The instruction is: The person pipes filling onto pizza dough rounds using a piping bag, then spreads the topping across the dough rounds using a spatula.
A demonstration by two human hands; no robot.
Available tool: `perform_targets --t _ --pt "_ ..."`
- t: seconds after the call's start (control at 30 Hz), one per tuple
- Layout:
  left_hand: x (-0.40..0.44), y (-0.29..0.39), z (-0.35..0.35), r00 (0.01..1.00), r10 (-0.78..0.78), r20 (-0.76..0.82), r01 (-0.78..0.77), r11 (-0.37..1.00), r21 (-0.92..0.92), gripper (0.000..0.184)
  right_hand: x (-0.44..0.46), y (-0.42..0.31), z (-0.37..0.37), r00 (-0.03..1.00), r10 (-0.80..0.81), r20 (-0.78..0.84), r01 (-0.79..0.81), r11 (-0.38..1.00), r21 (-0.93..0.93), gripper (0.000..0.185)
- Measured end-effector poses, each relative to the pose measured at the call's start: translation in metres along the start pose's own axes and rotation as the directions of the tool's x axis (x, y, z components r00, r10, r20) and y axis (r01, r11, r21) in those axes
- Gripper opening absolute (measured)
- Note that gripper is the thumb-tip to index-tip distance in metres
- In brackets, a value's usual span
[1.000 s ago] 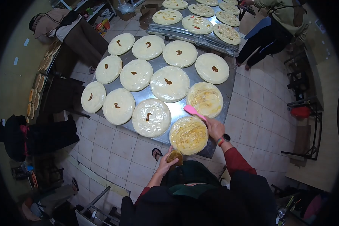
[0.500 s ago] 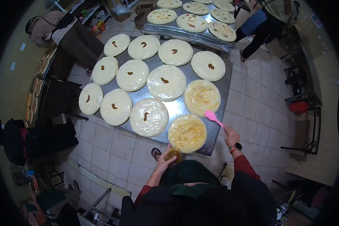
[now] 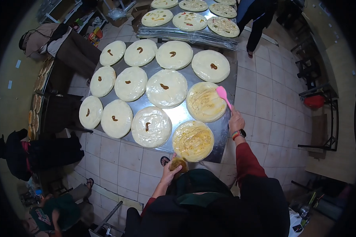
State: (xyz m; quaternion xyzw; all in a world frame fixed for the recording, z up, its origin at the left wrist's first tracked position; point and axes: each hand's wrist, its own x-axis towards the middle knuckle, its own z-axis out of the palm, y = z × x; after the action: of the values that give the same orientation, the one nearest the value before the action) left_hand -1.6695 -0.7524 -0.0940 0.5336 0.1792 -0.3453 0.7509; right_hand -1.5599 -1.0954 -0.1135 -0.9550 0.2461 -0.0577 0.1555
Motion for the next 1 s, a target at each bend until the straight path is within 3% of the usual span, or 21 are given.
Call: perform_targets --t 0.1,0.2,0.23,0.3,0.33,0.4,0.43,0.53,0.6,0.67,0.7,0.73,0.8,0.87,0.93,1.0 --pt "0.001 0.002 0.001 1.0 0.002 -0.006 -0.002 1.0 -0.011 0.039 -0.044 -0.01 -0.006 0.969 -0.216 0.119 0.222 0.975 -0.032 0.04" --pt "-0.001 0.003 0.001 0.999 0.029 -0.028 -0.029 0.999 -0.016 0.039 -0.069 0.011 -0.004 0.967 -0.236 0.099 0.233 0.972 0.041 0.039" --pt "-0.002 0.005 0.001 0.999 0.033 -0.028 -0.033 0.999 -0.001 0.039 -0.063 0.021 -0.007 0.967 -0.235 0.1 0.232 0.972 0.044 0.039" --pt "-0.001 0.008 0.002 0.999 0.039 -0.024 -0.039 0.999 0.018 0.039 -0.045 0.039 -0.016 0.998 0.05 0.037 -0.047 0.996 -0.074 0.043" --pt "-0.001 0.009 0.003 0.998 0.037 -0.043 -0.036 0.999 0.016 0.041 -0.045 0.038 -0.015 0.998 0.054 0.035 -0.051 0.996 -0.074 0.043" --pt "-0.001 0.009 0.005 0.998 0.033 -0.058 -0.033 0.999 0.011 0.043 -0.048 0.027 -0.01 0.991 -0.118 -0.067 0.122 0.99 0.064 0.044" --pt "0.0 0.011 0.006 0.998 0.023 -0.063 -0.023 1.0 0.001 0.046 -0.05 0.013 -0.006 0.981 -0.187 0.044 0.183 0.981 0.066 0.044" --pt "-0.001 0.016 0.008 0.998 0.02 -0.064 -0.019 1.0 0.008 0.05 -0.031 -0.003 0.001 0.967 -0.217 0.132 0.216 0.976 0.018 0.044" --pt "0.0 0.016 0.006 0.998 0.024 -0.054 -0.023 0.999 0.024 0.053 -0.003 0.021 0.011 0.981 -0.153 0.119 0.161 0.985 -0.061 0.045" --pt "0.002 0.01 0.002 0.999 -0.007 -0.053 0.009 0.999 0.043 0.063 0.012 0.028 -0.001 0.989 -0.082 -0.121 0.086 0.996 0.022 0.044" --pt "0.004 0.007 0.001 0.999 -0.007 -0.051 0.009 0.999 0.038 0.063 0.009 0.009 -0.019 1.0 0.001 -0.015 -0.001 1.0 -0.007 0.043" --pt "0.004 0.004 0.001 0.998 0.021 -0.066 -0.018 0.999 0.038 0.062 0.001 0.0 -0.016 1.0 0.0 -0.014 0.0 1.0 -0.012 0.043" --pt "0.006 0.007 0.004 0.995 0.055 -0.082 -0.052 0.998 0.037 0.062 -0.011 -0.014 -0.01 0.955 -0.291 0.058 0.29 0.957 0.016 0.039" --pt "0.002 0.015 0.007 0.997 0.014 -0.079 -0.013 1.0 0.014 0.061 -0.002 -0.015 0.0 0.922 -0.387 0.023 0.384 0.92 0.079 0.037" --pt "0.001 0.008 0.002 0.996 0.039 -0.086 -0.038 0.999 0.016 0.06 0.027 0.0 0.007 0.994 -0.099 0.042 0.101 0.993 -0.063 0.033" --pt "0.001 0.011 0.0 0.994 0.063 -0.086 -0.061 0.998 0.022 0.06 0.056 -0.001 -0.001 0.998 -0.043 -0.035 0.043 0.999 0.022 0.032"
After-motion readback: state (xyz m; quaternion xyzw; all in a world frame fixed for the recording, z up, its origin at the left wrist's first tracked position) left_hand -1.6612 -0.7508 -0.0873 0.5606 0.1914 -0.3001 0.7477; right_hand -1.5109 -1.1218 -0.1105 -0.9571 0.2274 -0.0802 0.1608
